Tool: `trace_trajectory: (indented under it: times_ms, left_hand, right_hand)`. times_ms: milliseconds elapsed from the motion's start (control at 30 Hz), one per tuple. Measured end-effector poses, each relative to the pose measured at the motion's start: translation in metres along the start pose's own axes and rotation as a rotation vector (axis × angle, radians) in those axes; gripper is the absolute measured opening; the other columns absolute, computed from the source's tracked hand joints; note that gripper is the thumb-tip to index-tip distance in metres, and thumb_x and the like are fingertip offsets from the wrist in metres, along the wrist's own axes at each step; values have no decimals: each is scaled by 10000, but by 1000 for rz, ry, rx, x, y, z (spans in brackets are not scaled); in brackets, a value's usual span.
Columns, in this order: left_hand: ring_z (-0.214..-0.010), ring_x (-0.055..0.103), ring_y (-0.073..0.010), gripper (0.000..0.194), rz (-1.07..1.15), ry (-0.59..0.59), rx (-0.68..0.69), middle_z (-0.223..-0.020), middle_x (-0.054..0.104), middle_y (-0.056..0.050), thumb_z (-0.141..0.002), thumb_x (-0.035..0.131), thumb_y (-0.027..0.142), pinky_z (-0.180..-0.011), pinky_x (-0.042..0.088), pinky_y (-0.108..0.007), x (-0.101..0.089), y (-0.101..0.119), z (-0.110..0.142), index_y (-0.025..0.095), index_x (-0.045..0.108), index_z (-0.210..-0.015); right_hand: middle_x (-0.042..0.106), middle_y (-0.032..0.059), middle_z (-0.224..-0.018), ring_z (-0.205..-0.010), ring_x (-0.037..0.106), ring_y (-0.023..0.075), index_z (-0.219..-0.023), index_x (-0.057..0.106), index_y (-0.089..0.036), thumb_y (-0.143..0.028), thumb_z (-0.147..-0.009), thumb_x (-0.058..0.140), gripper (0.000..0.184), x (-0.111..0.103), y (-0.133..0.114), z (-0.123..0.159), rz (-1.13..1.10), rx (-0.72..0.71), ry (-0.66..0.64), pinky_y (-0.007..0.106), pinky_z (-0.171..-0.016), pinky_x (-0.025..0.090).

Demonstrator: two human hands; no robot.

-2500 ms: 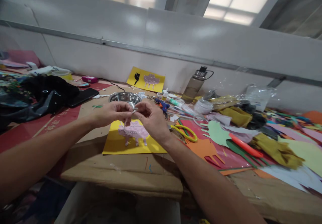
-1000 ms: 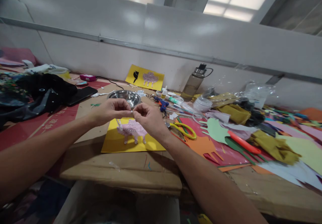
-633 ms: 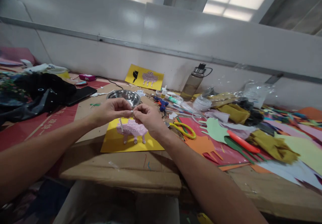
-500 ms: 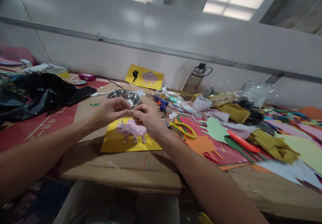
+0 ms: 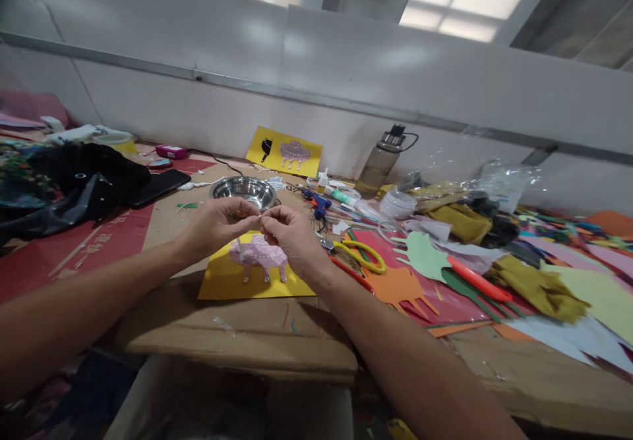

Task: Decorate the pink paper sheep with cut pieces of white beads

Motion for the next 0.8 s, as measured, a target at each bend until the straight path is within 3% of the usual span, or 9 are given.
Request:
trace_trajectory:
  times_ms: [67,300,500,667,800]
  left_hand:
    - [-645,627,-111,105,-2,7,1,-712,710,-20,-783,614,239,-598,469,-212,0,-1,0,154,672,-764]
    - [-678,619,-115,35,-201,89,241,-732,700,-15,-759,618,151,-662,467,-238,-1,-3,1,170,646,-751]
    - [-697,631,-134,27,-289,116,321,-730,698,-12,-754,624,145,-677,456,-266,-1,-5,1,170,633,-755]
    - [-696,635,-137,30,-312,127,327,-724,698,-6,-747,627,150,-685,460,-270,1,-7,2,179,635,-749]
    - [-637,616,-114,32,-228,107,234,-693,689,1,-748,629,158,-628,458,-232,2,-3,3,176,649,-730]
  right_hand:
    - [562,-32,-605,-528,470,78,-678,600,-170,-317,-636,688,176,0,-1,0,14,10,18,251,-535,365]
    - [577,-25,-608,-518,480,79,-676,622,-171,-353,-598,732,227,-1,1,-2,6,27,33,251,-523,373]
    - [595,-17,-630,-528,492,79,-689,638,-168,-388,-595,748,263,-1,0,-1,15,39,2,252,-534,385]
    - [583,-23,-596,-507,466,75,-667,620,-167,-356,-605,722,223,-2,0,-2,54,8,9,251,-514,355]
    - [553,-37,-567,-496,441,73,-671,607,-169,-328,-633,682,181,-1,0,-2,74,-20,7,251,-504,327]
Point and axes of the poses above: each hand's wrist, its own z-axis away from the middle knuckle, its own x-axis out of the palm, y = z × x, the point moved 1 cm from there along -z, towards the middle knuckle
